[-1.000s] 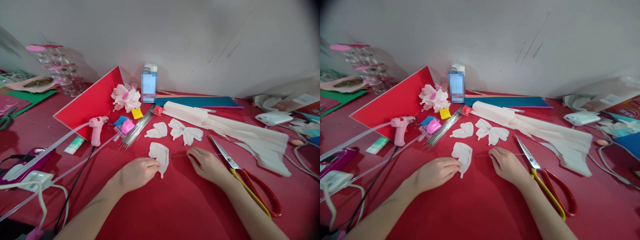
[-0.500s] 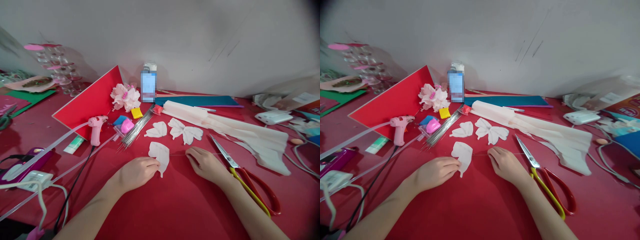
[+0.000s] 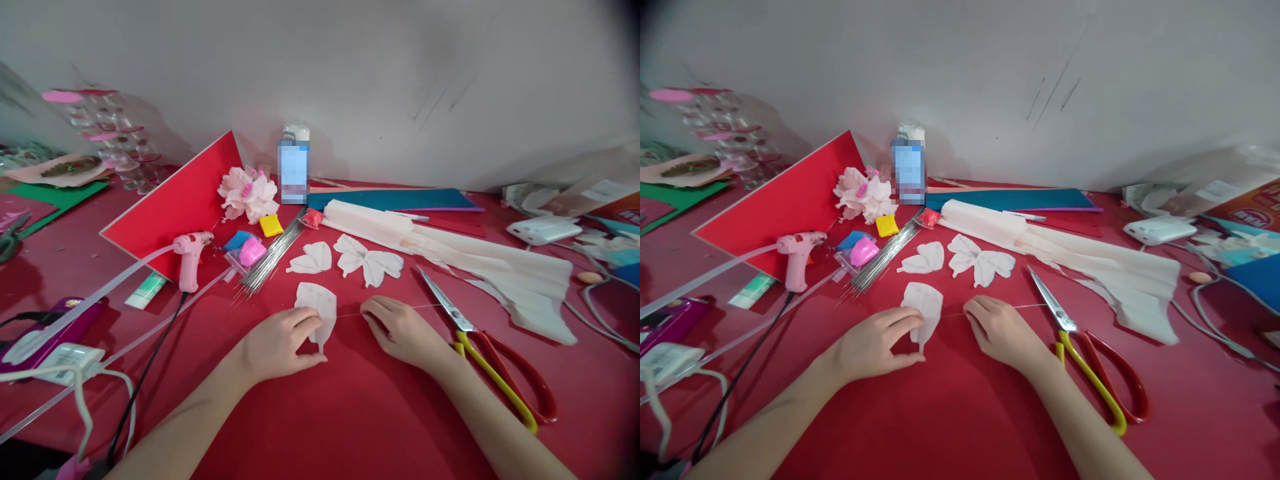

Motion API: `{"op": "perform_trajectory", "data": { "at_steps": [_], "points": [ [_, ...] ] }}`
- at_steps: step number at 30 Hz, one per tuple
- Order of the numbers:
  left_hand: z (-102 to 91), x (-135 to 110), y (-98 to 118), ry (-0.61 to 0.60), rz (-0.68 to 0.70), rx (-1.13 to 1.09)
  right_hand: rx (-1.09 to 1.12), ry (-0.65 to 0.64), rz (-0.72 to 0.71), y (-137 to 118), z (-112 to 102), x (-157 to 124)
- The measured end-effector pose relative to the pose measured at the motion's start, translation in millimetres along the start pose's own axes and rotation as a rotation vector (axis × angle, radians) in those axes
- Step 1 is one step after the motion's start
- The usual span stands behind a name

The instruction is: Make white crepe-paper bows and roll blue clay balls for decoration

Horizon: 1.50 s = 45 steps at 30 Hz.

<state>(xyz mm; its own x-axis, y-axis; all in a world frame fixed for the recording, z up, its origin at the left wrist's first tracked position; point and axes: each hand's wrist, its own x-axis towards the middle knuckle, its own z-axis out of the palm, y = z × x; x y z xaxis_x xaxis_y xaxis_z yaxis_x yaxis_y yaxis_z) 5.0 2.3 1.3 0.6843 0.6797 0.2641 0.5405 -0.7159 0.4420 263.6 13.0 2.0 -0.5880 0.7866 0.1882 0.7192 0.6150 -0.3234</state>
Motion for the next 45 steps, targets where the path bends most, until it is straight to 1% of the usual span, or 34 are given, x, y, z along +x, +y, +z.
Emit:
{"op": "perform_trajectory", "data": {
  "at_steps": [5,12,17,22,28,32,45],
  "points": [
    [1.9,4.3,5.5,-0.004,-0.029,-0.052,-0.006,0.010,-0.021,-5.4,-0.3,1.0],
    [7.2,4.5,5.9,0.100,-0.013,0.012,-0.019,0.016,-0.032,-7.6,-2.2,-1.4],
    [7.5,6.1,8.1,0.081,-0.021,-0.012,-0.015,0.013,-0.038,-7.9,-2.6,-1.7],
    [9.1,7.5,7.7,0.115,-0.036,-0.006,-0.037,0.009,-0.029,-7.7,-3.4,-1.2],
    [4.5,8.0,4.5,0.124,-0.156,-0.189,-0.046,0.033,-0.021,-3.1,-7.4,-2.8],
    [2.4,6.5,2.9,0.112,-0.188,-0.253,-0.066,0.061,0.018,3.8,-11.3,-5.1],
    [5.2,4.3,0.8,0.106,-0.203,-0.262,-0.083,0.094,0.036,6.5,-13.1,-5.4]
  ]
}}
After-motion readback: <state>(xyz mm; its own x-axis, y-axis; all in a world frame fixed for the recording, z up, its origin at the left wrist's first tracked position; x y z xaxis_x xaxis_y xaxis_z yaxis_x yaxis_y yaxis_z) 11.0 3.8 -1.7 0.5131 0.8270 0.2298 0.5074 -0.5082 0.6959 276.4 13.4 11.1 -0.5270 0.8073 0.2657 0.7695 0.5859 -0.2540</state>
